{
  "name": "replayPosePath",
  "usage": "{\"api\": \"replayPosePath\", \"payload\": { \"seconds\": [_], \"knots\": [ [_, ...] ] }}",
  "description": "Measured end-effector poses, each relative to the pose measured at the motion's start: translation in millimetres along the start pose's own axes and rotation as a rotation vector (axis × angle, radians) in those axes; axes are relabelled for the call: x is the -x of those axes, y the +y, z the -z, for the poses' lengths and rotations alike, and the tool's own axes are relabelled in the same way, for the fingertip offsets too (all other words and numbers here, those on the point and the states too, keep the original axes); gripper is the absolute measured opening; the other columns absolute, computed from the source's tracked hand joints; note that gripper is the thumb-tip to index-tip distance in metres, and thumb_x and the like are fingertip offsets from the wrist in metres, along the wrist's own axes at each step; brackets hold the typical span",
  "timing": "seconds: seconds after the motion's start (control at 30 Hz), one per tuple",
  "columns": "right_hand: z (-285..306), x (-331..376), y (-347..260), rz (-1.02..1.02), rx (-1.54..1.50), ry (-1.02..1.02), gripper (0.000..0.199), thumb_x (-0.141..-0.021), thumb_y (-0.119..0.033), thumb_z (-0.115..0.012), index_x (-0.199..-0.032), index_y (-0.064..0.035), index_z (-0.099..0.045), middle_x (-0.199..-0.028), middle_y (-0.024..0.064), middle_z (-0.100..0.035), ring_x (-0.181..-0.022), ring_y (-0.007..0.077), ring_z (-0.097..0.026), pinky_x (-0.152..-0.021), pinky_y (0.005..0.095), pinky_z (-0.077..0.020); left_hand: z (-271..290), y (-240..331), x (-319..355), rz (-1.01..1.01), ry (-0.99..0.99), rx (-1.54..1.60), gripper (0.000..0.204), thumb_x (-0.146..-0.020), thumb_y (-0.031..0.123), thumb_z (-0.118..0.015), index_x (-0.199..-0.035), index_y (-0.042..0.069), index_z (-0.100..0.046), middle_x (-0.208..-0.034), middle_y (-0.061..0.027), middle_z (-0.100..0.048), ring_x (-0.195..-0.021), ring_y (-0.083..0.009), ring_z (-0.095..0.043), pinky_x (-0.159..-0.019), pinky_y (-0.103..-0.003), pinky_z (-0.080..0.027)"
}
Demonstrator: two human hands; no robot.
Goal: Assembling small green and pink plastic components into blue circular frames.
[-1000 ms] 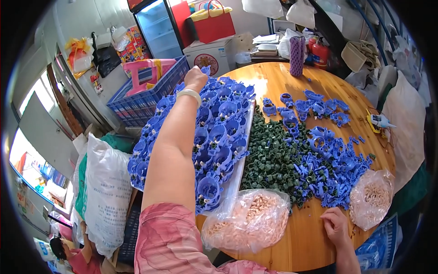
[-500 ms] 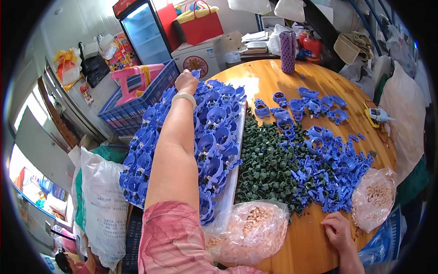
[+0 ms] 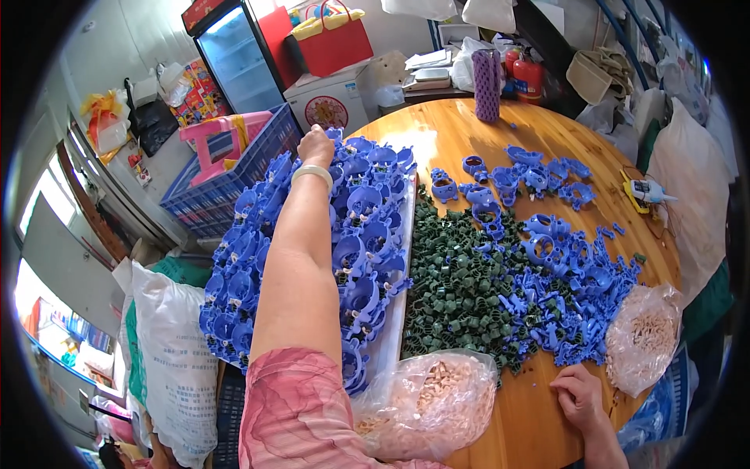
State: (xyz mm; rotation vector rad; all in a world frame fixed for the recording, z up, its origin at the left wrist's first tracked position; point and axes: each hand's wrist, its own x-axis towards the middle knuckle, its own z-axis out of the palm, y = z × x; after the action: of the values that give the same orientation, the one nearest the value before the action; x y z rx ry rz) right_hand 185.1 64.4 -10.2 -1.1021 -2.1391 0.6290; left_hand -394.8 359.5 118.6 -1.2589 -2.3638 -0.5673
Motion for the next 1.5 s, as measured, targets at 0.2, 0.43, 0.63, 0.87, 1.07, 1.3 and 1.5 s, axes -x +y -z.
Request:
{"api": "replayPosePath", "payload": {
  "seconds": [0.2, 0.43, 0.63, 0.87, 1.07, 1.3, 1.5],
  "knots": [
    [-0.8, 3.7, -5.4, 0.001, 0.02, 0.002, 0.014, -0.069, 0.003, -0.062, -0.079, -0.0067, -0.064, -0.081, 0.0075, -0.061, -0.066, 0.0253, -0.061, -0.056, 0.0311, -0.0486, 32.8, -15.0, -1.5, -0.025, -0.054, 0.047, 0.039, -0.082, 0.034, -0.064, -0.107, 0.004, -0.058, -0.109, -0.0181, -0.062, -0.104, -0.032, -0.059, -0.087, -0.04, -0.047],
    [-0.1, 13.2, 7.9, 0.098, 0.087, -0.002, 0.014, -0.07, -0.001, -0.06, -0.081, -0.0082, -0.064, -0.086, 0.009, -0.06, -0.08, 0.0273, -0.061, -0.067, 0.0339, -0.0492, 94.7, 8.6, 40.7, -0.409, 0.016, 0.282, 0.028, -0.08, 0.025, -0.059, -0.093, 0.002, -0.067, -0.096, -0.0188, -0.065, -0.093, -0.0337, -0.062, -0.083, -0.041, -0.048],
    [1.4, 5.2, 9.8, 0.058, -0.028, -0.025, 0.016, -0.073, 0.001, -0.058, -0.087, -0.0075, -0.062, -0.093, 0.008, -0.058, -0.086, 0.0263, -0.059, -0.07, 0.0323, -0.0482, 134.5, 86.2, 186.1, -0.78, -0.245, 0.596, 0.024, -0.082, 0.018, -0.061, -0.1, 0.002, -0.064, -0.093, -0.0163, -0.066, -0.088, -0.0284, -0.064, -0.078, -0.035, -0.049],
    [3.7, 14.1, 14.7, 0.106, -0.073, 0.108, 0.017, -0.075, 0.003, -0.055, -0.087, -0.005, -0.063, -0.089, 0.0058, -0.057, -0.079, 0.022, -0.059, -0.066, 0.0291, -0.0469, 134.1, 189.5, 336.4, -1.337, -0.401, 0.627, 0.025, -0.079, 0.015, -0.062, -0.102, 0.004, -0.061, -0.1, -0.015, -0.062, -0.095, -0.0338, -0.058, -0.081, -0.04, -0.047],
    [1.9, 17.0, 17.8, 0.118, -0.146, 0.188, 0.016, -0.075, 0.002, -0.055, -0.087, -0.0048, -0.063, -0.088, 0.0061, -0.058, -0.079, 0.0229, -0.06, -0.067, 0.0299, -0.0478, 94.3, 277.1, 354.7, -1.114, -0.442, 0.611, 0.038, -0.078, 0.021, -0.064, -0.113, 0.008, -0.056, -0.1, -0.0184, -0.062, -0.094, -0.0344, -0.058, -0.078, -0.042, -0.047],
    [8.1, 19.3, 16.0, 0.14, -0.098, 0.198, 0.015, -0.074, 0.001, -0.057, -0.087, -0.0049, -0.062, -0.089, 0.0072, -0.058, -0.084, 0.0259, -0.06, -0.071, 0.0326, -0.0489, 66.5, 329.2, 393.3, -1.198, -0.277, 0.257, 0.018, -0.075, 0.018, -0.059, -0.085, 0.007, -0.07, -0.114, -0.0191, -0.054, -0.116, -0.033, -0.045, -0.099, -0.049, -0.03],
    [9.4, 18.7, 23.8, -0.141, -0.347, 0.521, 0.019, -0.084, -0.012, -0.06, -0.101, -0.0029, -0.06, -0.088, 0.0092, -0.06, -0.066, 0.017, -0.06, -0.056, 0.0284, -0.0489, 105.8, 302.0, 391.8, -1.054, -0.339, 0.807, 0.012, -0.075, 0.014, -0.061, -0.08, 0.002, -0.061, -0.084, -0.0179, -0.06, -0.082, -0.0358, -0.058, -0.072, -0.044, -0.045]
  ]
}}
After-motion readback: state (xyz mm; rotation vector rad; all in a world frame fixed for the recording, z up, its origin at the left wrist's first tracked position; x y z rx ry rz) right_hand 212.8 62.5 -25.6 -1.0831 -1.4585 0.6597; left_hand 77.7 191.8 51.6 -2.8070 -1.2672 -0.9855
